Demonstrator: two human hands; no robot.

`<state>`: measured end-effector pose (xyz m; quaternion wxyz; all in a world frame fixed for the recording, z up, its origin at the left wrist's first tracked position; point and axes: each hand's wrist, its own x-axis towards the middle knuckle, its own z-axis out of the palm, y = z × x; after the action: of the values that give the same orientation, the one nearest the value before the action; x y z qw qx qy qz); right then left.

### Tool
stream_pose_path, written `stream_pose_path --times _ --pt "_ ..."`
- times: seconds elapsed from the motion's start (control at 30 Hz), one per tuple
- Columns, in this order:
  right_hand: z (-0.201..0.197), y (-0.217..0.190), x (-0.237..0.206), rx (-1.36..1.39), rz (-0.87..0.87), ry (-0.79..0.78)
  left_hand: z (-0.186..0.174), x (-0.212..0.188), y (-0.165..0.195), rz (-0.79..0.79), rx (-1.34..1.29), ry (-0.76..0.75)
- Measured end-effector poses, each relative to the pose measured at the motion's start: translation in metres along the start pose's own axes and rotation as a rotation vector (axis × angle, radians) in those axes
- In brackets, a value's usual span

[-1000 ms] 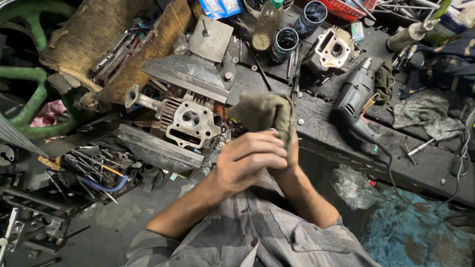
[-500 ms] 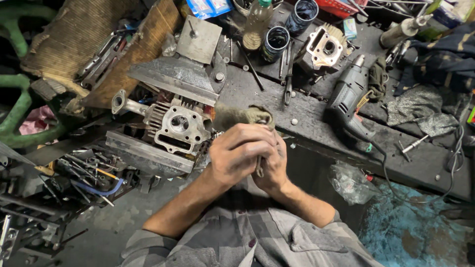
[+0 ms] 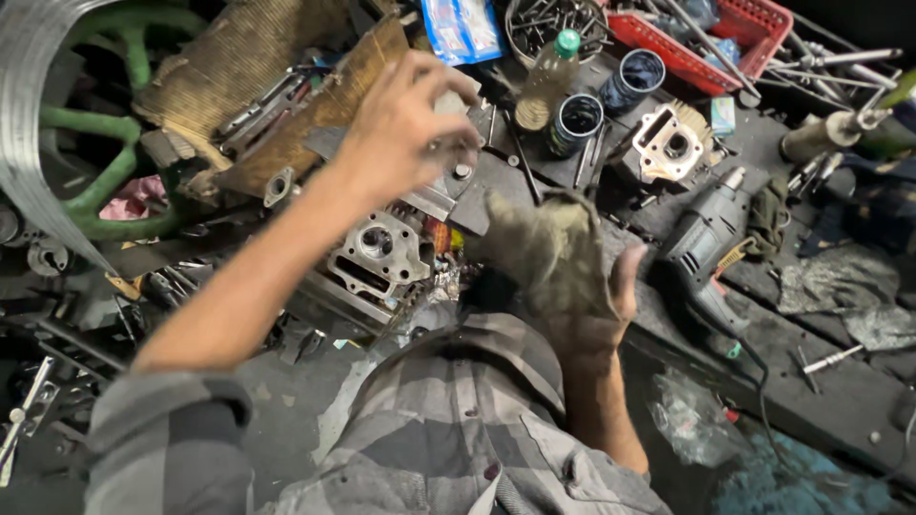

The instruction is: The person uses a handheld die grinder on a motorcycle engine cylinder head clamped in a bench vise, working the metal surface. They then set the grinder aside, wipe the head with a rag, and handle and reposition the cylinder head on the workbench.

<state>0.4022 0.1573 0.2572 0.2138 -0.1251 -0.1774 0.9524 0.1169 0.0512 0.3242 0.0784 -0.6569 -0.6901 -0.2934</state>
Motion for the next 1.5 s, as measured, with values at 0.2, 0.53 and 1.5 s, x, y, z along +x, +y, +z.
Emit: stream_pose_path --times 0.2,0.53,1.5 --pt "0.003 0.003 -0.01 -0.135 -0.06 -0.077 0.038 0.011 -0.084 0.033 0.294 -0.055" --pt "-0.063 0.022 -0.025 -0.876 -0.004 0.058 0.017 0.01 -0.046 -0.018 0.129 0.073" --pt "0.088 0.069 0.039 -2.557 -0.588 -0.985 0.138 -0.192 0.179 -0.838 -1.675 -0.172"
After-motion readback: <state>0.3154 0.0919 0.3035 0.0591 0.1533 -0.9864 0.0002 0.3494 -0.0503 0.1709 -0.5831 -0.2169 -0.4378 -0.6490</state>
